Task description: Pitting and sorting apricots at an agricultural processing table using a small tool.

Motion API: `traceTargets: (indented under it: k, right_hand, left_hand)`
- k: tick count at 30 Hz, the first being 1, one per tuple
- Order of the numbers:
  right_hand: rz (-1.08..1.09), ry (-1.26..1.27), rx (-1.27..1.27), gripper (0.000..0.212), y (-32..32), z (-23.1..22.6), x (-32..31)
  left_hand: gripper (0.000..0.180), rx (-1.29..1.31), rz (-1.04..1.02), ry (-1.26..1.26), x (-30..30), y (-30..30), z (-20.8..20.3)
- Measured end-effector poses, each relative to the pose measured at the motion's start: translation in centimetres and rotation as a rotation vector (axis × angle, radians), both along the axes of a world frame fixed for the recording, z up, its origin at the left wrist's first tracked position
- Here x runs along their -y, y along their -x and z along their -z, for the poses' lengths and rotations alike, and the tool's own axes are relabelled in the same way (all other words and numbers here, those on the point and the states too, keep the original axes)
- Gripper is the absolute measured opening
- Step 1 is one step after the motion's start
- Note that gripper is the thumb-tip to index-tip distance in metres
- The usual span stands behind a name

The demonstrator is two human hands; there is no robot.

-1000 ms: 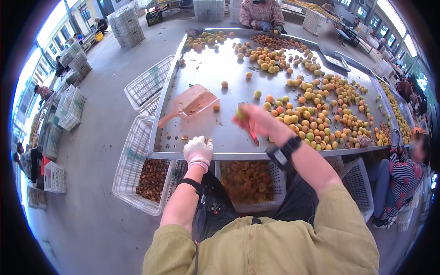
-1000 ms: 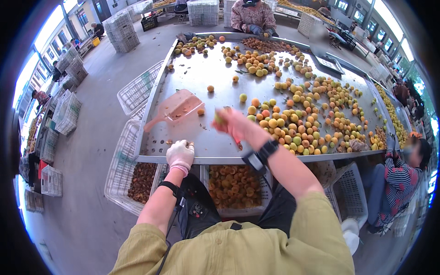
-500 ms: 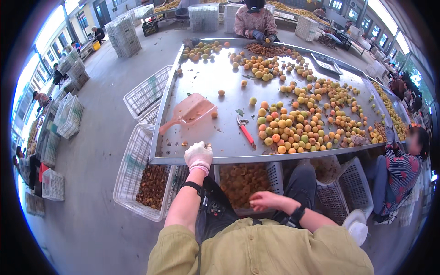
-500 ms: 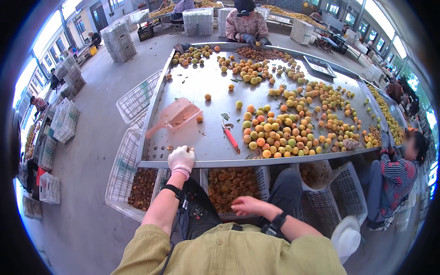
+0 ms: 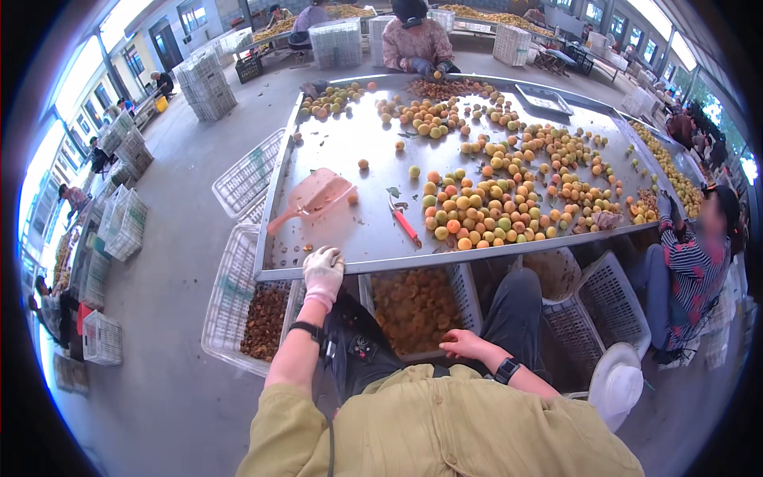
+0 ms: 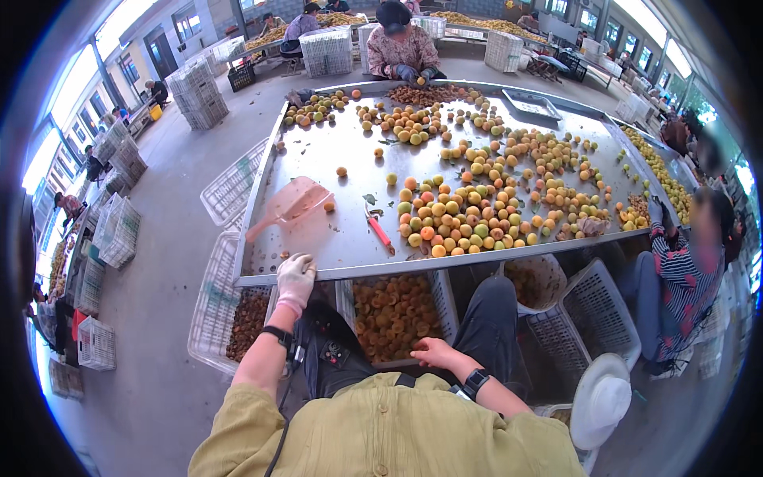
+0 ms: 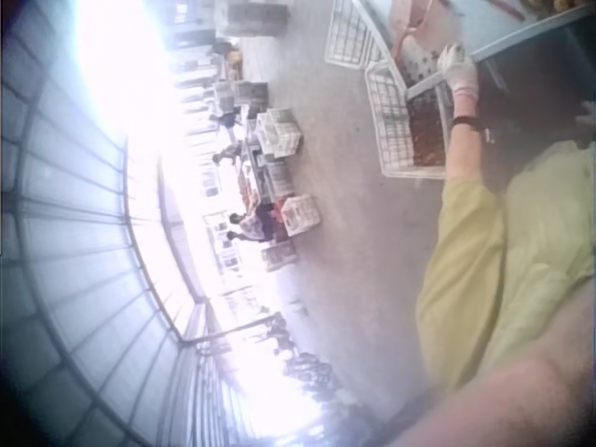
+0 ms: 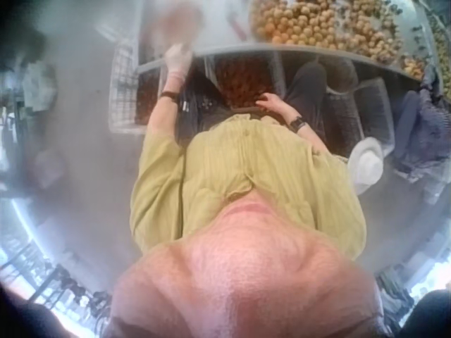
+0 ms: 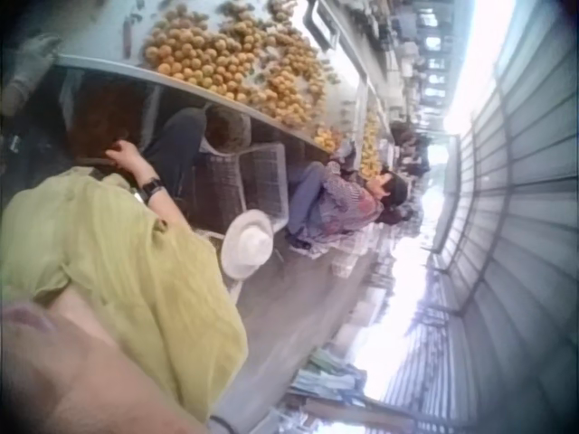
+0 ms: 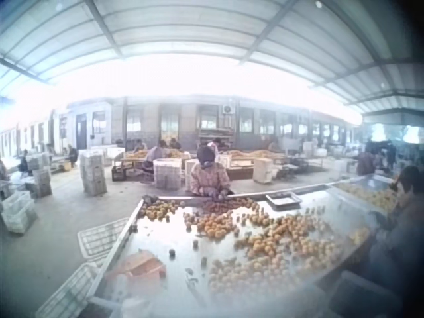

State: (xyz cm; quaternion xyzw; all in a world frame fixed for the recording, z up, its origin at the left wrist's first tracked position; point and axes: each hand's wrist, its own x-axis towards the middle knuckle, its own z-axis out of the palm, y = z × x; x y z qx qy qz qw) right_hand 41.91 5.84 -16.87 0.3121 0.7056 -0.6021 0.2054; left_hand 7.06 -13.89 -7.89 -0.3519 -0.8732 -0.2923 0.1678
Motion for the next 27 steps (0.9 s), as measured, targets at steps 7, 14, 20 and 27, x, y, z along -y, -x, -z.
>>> traceTargets:
  k: [7,14,20,27]
  right_hand:
    - [-0.053,-0.064,0.024,0.05,0.2,0.3,-0.2]
    - [-0.042,0.019,-0.029,0.042,0.6,-0.7,0.3]
    - [0.074,0.181,-0.212,0.033,2.8,-5.4,-1.5]
    - [0.303,-0.368,-0.675,0.023,9.2,-10.3,-12.1]
  left_hand:
    - [0.019,0.218,-0.285,-0.272,16.7,-4.3,7.4]
    - [0.048,1.355,-0.271,1.039,37.5,-19.8,15.9]
    - [0.047,1.308,-0.149,0.966,40.8,-27.9,17.1]
    - [0.043,1.217,-0.347,0.403,34.7,-23.3,18.4]
